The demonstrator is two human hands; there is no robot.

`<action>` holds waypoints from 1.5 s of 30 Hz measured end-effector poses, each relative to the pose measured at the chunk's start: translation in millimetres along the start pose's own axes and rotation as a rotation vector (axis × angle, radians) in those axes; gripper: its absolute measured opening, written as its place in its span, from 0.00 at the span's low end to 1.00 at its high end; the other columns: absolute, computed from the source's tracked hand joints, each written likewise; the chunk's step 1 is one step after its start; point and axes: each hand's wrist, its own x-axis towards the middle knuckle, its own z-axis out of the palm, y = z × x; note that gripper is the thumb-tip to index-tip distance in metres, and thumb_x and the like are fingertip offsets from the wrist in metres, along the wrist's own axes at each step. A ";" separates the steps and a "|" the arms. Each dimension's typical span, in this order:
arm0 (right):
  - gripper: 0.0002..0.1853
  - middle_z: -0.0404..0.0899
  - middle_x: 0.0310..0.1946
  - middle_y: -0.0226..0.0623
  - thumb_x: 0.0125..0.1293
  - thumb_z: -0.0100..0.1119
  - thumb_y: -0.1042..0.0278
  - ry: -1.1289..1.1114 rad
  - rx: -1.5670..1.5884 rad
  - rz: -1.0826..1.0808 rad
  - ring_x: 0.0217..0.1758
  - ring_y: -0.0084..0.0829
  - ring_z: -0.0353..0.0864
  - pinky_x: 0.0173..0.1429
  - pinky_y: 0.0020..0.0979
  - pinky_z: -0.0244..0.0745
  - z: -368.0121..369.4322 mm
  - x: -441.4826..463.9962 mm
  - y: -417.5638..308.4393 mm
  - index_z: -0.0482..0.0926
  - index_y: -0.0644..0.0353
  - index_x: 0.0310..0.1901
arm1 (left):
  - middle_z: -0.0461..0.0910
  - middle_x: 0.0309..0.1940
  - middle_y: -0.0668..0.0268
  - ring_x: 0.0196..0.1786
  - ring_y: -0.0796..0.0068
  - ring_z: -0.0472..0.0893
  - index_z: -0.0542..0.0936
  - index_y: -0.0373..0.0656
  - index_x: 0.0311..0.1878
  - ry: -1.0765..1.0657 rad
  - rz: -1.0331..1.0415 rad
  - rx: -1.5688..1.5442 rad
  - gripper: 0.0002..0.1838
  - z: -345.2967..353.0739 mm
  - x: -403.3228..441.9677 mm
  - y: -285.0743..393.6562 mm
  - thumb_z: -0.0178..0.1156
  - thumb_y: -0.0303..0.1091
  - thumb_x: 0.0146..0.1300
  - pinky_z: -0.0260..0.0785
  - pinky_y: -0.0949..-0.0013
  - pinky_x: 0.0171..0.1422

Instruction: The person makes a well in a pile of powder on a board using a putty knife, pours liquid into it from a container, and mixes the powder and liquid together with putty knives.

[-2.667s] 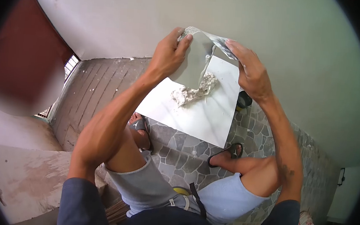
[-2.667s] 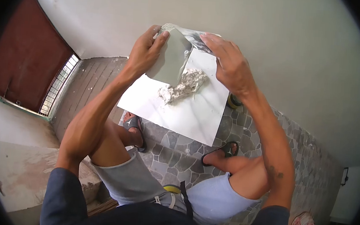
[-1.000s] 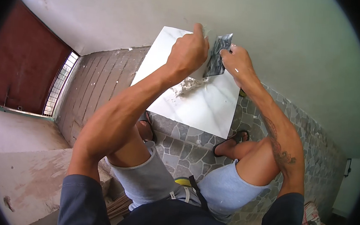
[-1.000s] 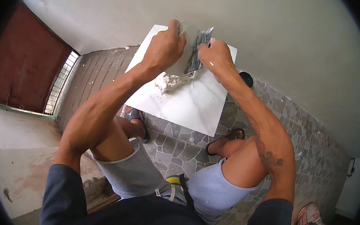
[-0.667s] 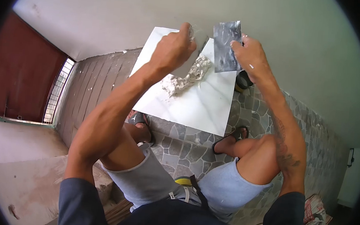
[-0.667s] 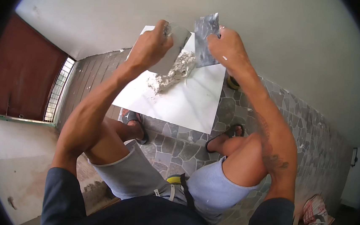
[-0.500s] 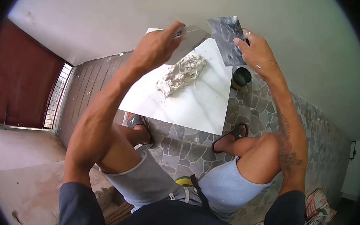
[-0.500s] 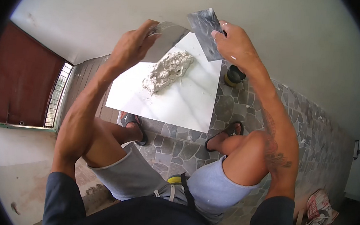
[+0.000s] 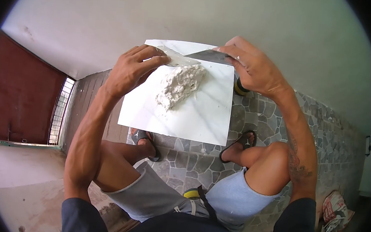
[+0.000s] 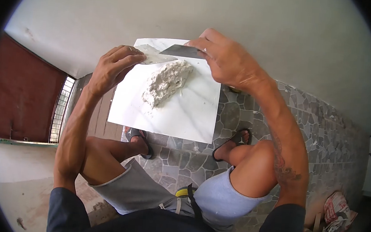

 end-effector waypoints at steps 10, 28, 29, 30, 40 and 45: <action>0.18 0.76 0.47 0.38 0.67 0.52 0.80 -0.142 -0.072 0.057 0.44 0.44 0.82 0.48 0.43 0.78 45.0 18.8 30.6 0.82 0.54 0.55 | 0.84 0.41 0.64 0.45 0.63 0.84 0.82 0.45 0.49 0.012 0.067 -0.026 0.18 -13.7 3.8 20.0 0.67 0.19 0.56 0.79 0.61 0.48; 0.23 0.75 0.46 0.38 0.53 0.59 0.86 -0.139 -0.447 -0.271 0.48 0.42 0.78 0.51 0.41 0.77 52.3 21.7 15.3 0.83 0.52 0.51 | 0.83 0.48 0.55 0.43 0.50 0.85 0.76 0.46 0.59 0.015 -0.409 -0.153 0.15 -0.9 2.8 10.4 0.57 0.35 0.72 0.78 0.52 0.46; 0.23 0.75 0.45 0.38 0.53 0.59 0.86 -0.124 -0.454 -0.274 0.48 0.42 0.78 0.52 0.41 0.77 51.9 21.5 12.3 0.83 0.52 0.50 | 0.83 0.48 0.56 0.43 0.49 0.84 0.76 0.46 0.60 -0.021 -0.396 -0.143 0.15 1.3 4.8 11.6 0.57 0.35 0.72 0.77 0.51 0.47; 0.23 0.75 0.45 0.38 0.53 0.59 0.85 -0.110 -0.460 -0.276 0.48 0.41 0.78 0.52 0.40 0.77 51.9 20.8 9.4 0.84 0.52 0.50 | 0.83 0.48 0.56 0.44 0.49 0.84 0.76 0.47 0.59 -0.036 -0.386 -0.138 0.15 3.7 6.3 12.9 0.57 0.35 0.72 0.77 0.51 0.47; 0.24 0.77 0.43 0.35 0.54 0.58 0.87 -0.025 -0.374 -0.216 0.45 0.40 0.80 0.47 0.39 0.78 45.6 19.0 2.1 0.85 0.51 0.50 | 0.83 0.51 0.54 0.47 0.49 0.84 0.78 0.43 0.59 -0.162 -0.429 -0.073 0.15 15.3 13.8 4.6 0.56 0.35 0.73 0.76 0.52 0.50; 0.20 0.77 0.42 0.40 0.61 0.55 0.84 -0.043 -0.211 -0.024 0.43 0.44 0.80 0.46 0.40 0.76 36.4 13.8 6.0 0.83 0.57 0.53 | 0.84 0.49 0.55 0.49 0.49 0.83 0.78 0.47 0.59 -0.080 -0.454 -0.066 0.15 24.0 7.2 -5.2 0.55 0.37 0.73 0.76 0.51 0.52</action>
